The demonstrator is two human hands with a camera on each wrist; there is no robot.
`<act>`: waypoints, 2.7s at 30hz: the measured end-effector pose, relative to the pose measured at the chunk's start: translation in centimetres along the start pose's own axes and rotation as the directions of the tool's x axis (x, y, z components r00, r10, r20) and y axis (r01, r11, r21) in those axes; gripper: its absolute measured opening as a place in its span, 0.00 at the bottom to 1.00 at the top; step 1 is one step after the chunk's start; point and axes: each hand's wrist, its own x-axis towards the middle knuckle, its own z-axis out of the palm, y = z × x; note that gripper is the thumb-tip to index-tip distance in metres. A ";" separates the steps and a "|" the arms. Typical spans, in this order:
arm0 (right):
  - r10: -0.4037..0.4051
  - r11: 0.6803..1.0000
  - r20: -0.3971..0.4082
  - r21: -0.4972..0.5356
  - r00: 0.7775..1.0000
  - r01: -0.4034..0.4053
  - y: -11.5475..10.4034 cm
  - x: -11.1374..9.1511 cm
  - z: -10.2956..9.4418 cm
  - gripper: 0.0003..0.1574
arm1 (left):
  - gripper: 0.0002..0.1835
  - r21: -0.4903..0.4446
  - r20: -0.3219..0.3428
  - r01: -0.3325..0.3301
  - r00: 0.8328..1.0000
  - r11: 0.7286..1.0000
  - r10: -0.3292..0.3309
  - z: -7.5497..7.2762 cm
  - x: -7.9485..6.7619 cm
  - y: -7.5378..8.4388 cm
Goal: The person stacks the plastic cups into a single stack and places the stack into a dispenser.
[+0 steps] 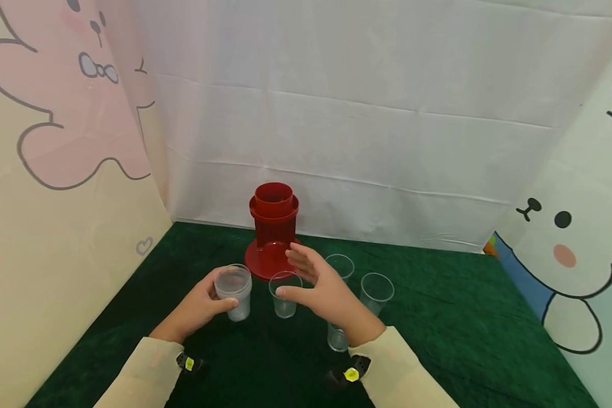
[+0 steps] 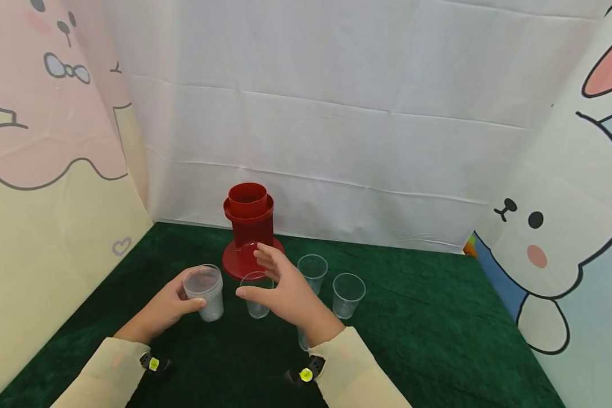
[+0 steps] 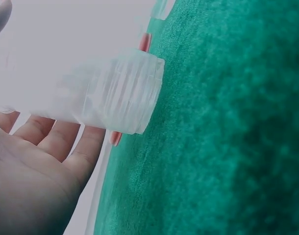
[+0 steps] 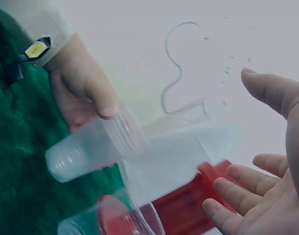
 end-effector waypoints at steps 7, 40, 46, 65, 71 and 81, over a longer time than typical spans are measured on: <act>-0.017 0.998 -0.059 0.052 0.998 0.020 0.9 -1.5 -2.8 0.52 | 0.42 -0.014 0.015 0.007 1.000 1.000 -0.007 -0.3 0.0 0.0; -0.226 0.958 -0.261 0.115 0.938 0.263 6.3 -7.3 -12.6 0.41 | 0.39 -0.064 0.044 -0.027 0.999 0.998 0.030 -0.1 -0.2 -0.1; -0.135 0.980 -0.300 0.104 0.944 0.173 8.3 -7.3 -12.3 0.42 | 0.39 -0.064 0.043 -0.030 0.999 0.998 0.033 -0.1 -0.3 0.1; 0.075 0.985 -0.379 0.172 0.922 -0.009 12.5 -6.3 -11.1 0.47 | 0.39 -0.040 0.020 -0.008 1.000 0.999 0.009 0.1 -0.3 0.1; 0.083 0.984 -0.370 0.178 0.925 -0.017 13.1 -6.8 -10.8 0.47 | 0.38 -0.026 0.030 -0.002 1.000 1.000 0.003 0.5 -0.1 0.3; 0.066 0.990 -0.353 0.143 0.933 -0.016 13.6 -5.7 -9.4 0.48 | 0.39 -0.024 0.017 -0.010 1.000 1.000 0.011 0.0 -0.1 0.1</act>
